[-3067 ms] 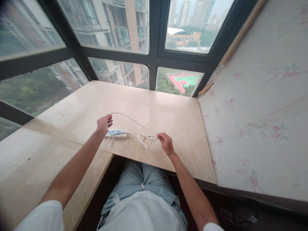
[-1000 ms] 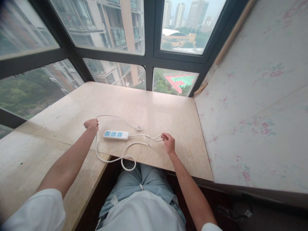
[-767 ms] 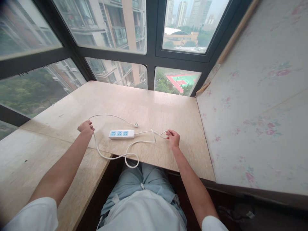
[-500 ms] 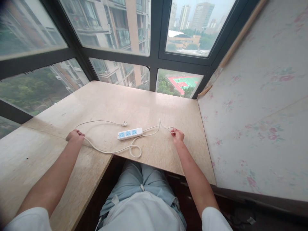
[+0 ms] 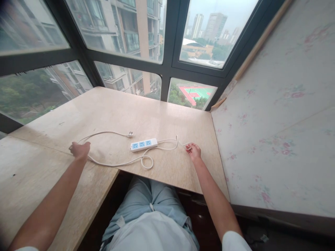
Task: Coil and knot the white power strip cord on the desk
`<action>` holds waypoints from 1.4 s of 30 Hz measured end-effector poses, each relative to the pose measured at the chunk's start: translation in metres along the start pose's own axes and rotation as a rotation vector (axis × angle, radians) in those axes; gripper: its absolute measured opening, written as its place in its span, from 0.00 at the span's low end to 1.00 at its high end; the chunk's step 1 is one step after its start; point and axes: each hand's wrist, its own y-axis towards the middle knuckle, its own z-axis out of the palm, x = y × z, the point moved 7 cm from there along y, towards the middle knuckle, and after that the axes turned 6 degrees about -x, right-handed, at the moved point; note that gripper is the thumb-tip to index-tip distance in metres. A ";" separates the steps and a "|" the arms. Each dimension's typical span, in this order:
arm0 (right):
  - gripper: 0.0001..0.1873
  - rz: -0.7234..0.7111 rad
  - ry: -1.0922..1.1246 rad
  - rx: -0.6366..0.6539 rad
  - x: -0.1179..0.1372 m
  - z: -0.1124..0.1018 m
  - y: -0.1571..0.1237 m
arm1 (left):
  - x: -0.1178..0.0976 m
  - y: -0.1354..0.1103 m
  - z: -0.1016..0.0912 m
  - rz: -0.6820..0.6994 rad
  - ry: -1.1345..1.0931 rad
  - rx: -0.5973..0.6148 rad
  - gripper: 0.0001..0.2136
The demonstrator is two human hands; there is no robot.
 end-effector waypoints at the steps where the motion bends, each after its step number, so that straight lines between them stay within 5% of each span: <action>1: 0.11 -0.015 -0.017 0.021 0.002 -0.001 -0.003 | -0.004 -0.007 -0.001 -0.012 0.068 -0.031 0.30; 5: 0.13 -0.112 -0.081 0.105 0.013 0.002 -0.013 | -0.065 -0.055 0.024 0.402 0.026 0.151 0.31; 10: 0.16 -0.253 -0.233 0.177 0.032 0.012 -0.023 | -0.143 -0.148 0.061 0.962 -0.091 0.449 0.29; 14: 0.14 -0.368 -0.364 0.186 0.052 0.014 -0.032 | -0.175 -0.195 0.084 1.141 0.009 0.583 0.30; 20: 0.12 -0.568 -0.520 0.230 0.069 0.030 -0.069 | -0.185 -0.202 0.100 1.051 0.169 0.686 0.23; 24: 0.20 -0.517 -0.555 0.274 0.048 0.054 -0.084 | -0.186 -0.201 0.097 1.053 0.153 0.692 0.21; 30: 0.14 -0.422 -0.550 0.461 0.026 0.077 -0.093 | -0.192 -0.180 0.080 0.938 0.051 0.533 0.22; 33: 0.18 -0.415 -0.434 0.521 0.035 0.065 -0.094 | -0.195 -0.157 0.073 0.782 -0.010 0.452 0.23; 42: 0.17 -0.190 -0.071 0.258 0.036 0.002 -0.044 | -0.202 -0.110 0.077 0.417 -0.202 0.371 0.23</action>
